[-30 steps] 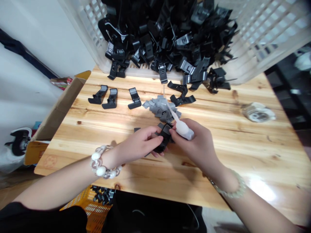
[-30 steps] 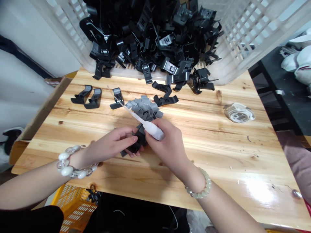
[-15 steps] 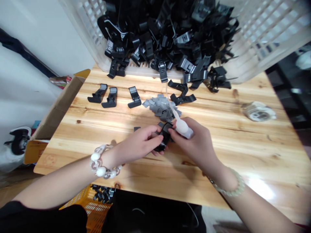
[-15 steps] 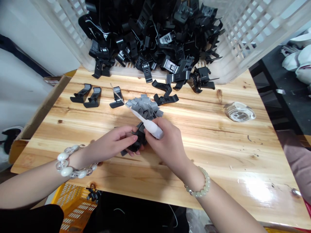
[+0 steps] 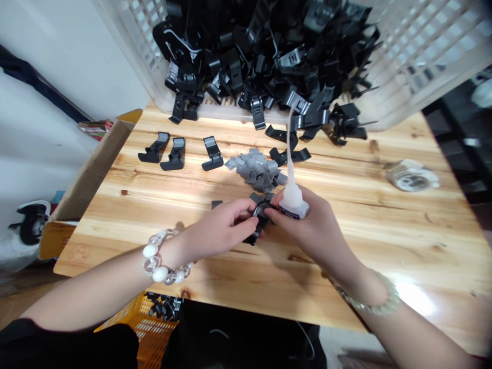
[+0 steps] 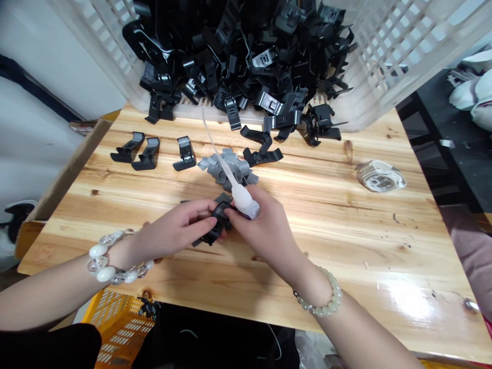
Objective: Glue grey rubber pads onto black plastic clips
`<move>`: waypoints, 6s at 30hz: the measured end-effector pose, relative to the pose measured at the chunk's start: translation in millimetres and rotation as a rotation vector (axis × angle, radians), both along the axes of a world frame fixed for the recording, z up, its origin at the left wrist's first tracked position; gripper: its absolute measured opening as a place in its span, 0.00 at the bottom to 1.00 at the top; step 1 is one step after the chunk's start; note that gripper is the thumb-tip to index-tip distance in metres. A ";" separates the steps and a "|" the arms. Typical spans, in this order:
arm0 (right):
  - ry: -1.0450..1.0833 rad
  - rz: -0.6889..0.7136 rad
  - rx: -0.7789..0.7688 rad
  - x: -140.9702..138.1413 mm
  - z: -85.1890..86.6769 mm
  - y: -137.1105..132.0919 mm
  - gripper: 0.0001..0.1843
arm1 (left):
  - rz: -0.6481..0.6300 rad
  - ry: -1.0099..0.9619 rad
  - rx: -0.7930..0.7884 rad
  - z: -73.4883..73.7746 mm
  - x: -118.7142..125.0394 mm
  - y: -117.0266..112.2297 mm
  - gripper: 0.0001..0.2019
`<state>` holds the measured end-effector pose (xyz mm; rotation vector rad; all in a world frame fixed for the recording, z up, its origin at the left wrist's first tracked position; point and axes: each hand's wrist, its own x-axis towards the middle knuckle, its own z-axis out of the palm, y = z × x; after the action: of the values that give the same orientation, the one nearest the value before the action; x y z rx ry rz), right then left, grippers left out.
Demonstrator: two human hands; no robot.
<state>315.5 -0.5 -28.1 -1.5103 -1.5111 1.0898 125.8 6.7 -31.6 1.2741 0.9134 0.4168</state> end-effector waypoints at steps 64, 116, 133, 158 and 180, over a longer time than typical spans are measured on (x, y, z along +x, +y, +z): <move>0.388 0.142 -0.304 -3.1 3.5 -1.2 0.16 | 0.135 0.036 0.077 6.4 2.1 3.0 0.08; 0.408 0.111 -0.305 3.2 -4.8 5.2 0.14 | 0.224 -0.016 0.217 4.1 -1.0 12.2 0.07; 0.632 -0.260 -0.084 51.7 -11.6 45.1 0.13 | 0.648 0.888 0.756 -8.6 -86.1 112.7 0.12; 0.565 -0.139 -0.103 37.6 -8.7 38.7 0.12 | 0.137 0.729 0.919 -4.7 1.1 71.0 0.10; 0.583 0.218 -0.153 21.0 5.8 15.9 0.12 | 0.398 -0.019 0.580 -1.8 27.0 0.6 0.03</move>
<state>336.5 15.4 -22.3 -1.0005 -1.2116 1.6345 152.8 7.4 -33.4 1.6026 1.0739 1.0632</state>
